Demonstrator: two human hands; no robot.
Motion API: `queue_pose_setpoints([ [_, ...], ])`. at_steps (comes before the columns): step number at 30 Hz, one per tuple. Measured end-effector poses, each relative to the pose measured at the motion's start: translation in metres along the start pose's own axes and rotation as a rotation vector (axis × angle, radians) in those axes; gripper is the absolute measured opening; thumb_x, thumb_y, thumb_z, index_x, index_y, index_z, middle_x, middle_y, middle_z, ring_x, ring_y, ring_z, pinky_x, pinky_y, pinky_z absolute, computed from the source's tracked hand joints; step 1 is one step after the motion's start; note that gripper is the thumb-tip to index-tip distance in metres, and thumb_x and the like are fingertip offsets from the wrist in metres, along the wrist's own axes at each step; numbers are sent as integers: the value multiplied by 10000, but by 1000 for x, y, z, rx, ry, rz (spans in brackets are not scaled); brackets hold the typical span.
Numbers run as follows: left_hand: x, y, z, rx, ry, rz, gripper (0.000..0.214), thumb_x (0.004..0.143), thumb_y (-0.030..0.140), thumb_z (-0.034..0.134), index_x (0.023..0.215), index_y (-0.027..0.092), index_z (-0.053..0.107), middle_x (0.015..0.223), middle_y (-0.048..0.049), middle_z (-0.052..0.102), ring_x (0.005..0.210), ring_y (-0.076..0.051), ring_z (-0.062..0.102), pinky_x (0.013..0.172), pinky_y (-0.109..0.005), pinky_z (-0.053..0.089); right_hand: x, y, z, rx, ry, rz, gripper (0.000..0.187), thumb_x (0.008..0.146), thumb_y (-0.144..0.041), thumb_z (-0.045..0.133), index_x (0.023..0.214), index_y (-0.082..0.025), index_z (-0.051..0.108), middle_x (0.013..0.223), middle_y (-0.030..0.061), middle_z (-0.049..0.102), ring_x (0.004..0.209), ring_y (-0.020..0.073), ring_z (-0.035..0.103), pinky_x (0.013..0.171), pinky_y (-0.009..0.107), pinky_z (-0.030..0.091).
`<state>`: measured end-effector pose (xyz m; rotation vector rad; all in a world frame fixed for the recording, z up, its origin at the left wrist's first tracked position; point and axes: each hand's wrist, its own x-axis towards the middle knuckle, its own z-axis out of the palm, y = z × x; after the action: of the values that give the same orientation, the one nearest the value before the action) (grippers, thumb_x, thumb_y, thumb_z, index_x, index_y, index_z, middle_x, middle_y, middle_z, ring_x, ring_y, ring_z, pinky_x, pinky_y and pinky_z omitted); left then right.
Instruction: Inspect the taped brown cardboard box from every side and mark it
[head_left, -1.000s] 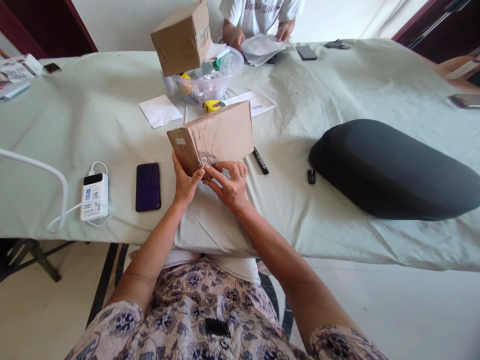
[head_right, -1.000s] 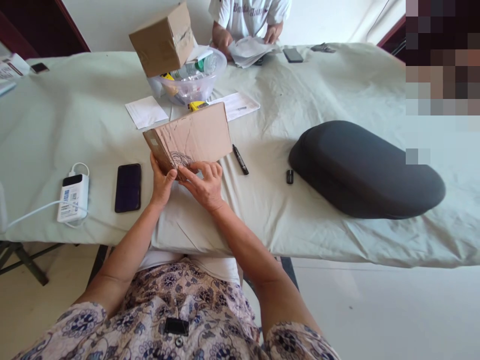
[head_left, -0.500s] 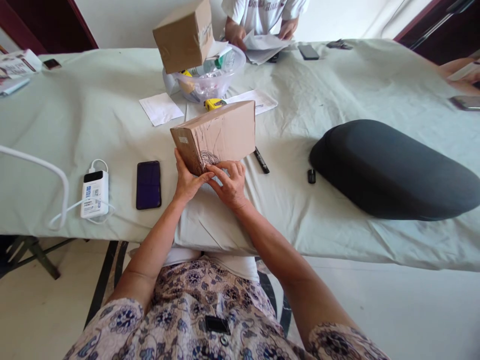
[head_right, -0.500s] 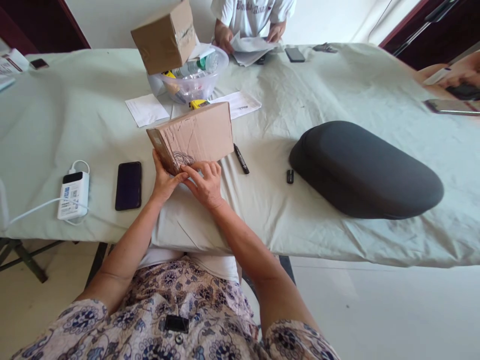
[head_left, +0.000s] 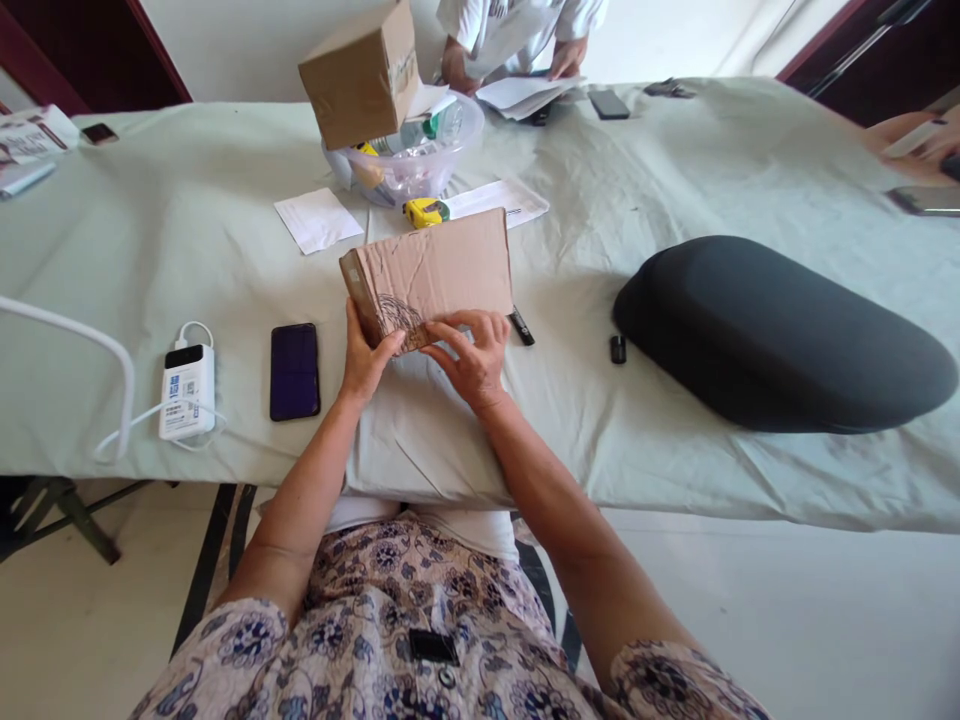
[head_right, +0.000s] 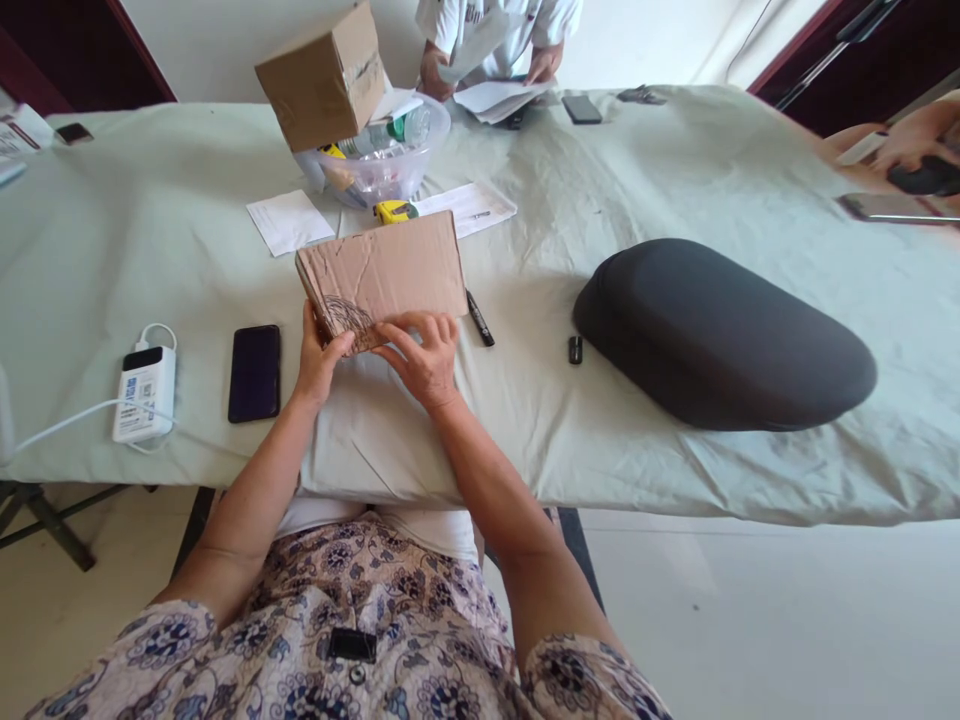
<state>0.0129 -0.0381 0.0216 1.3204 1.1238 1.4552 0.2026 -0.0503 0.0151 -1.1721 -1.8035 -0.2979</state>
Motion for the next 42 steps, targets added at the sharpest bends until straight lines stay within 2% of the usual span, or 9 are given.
queue_pose_setpoints([
  [4,6,12,-6,-75,6,3,870,713,694,772,1413,231,541,1428,-116,614,1380,-320,555,1190,-433,430,4,26,-10,-45,109,89,399,885,-653,654,1073,-323,779,1085,80,666,1032,248,599,992,464,425],
  [8,12,12,-17,-104,45,-88,812,686,748,743,1316,254,610,1321,-92,666,1253,-306,625,1016,-408,542,9,47,-19,47,266,239,477,879,-677,653,1099,-272,771,1151,104,646,1099,277,622,1018,517,458],
  [12,15,3,-24,-144,63,-247,809,671,858,669,1191,239,666,1263,-115,683,1101,-279,678,754,-334,566,11,53,-19,297,325,410,482,949,-661,552,985,-225,755,993,72,684,968,215,668,906,417,552],
  [16,15,3,-22,-194,40,-262,852,689,903,610,1224,241,658,1317,-133,681,1154,-306,679,816,-392,592,8,48,-13,560,295,548,545,965,-699,469,917,-210,704,809,21,659,758,148,633,742,309,552],
  [22,14,14,-18,-269,-62,-167,917,689,943,561,1347,306,596,1522,-114,573,1407,-348,552,1017,-487,561,7,42,-12,512,303,494,551,942,-739,470,853,-215,614,746,-7,566,701,127,553,681,266,492],
  [27,11,10,-17,-249,-104,-147,982,650,940,610,1411,323,542,1612,-123,471,1479,-353,475,1070,-512,524,7,44,-12,532,278,529,528,958,-720,448,859,-221,591,753,-17,527,683,118,527,683,262,474],
  [34,14,3,-20,-274,-5,-200,755,779,812,589,1275,244,642,1287,-145,712,1211,-339,685,949,-478,585,7,42,-5,610,300,534,486,906,-701,562,915,-222,641,800,-8,582,720,121,560,694,263,482],
  [38,17,8,-24,-303,-7,-235,738,821,819,506,1268,249,651,1244,-137,724,1166,-353,702,881,-498,613,8,39,-5,601,246,489,464,914,-663,583,1051,-238,709,958,37,684,866,159,652,754,294,533],
  [42,17,16,-26,-335,-31,-260,792,830,861,446,1300,253,633,1245,-150,714,1141,-363,704,816,-496,632,10,38,-9,533,250,434,459,927,-652,581,1076,-249,743,1044,72,704,974,193,676,780,329,561],
])
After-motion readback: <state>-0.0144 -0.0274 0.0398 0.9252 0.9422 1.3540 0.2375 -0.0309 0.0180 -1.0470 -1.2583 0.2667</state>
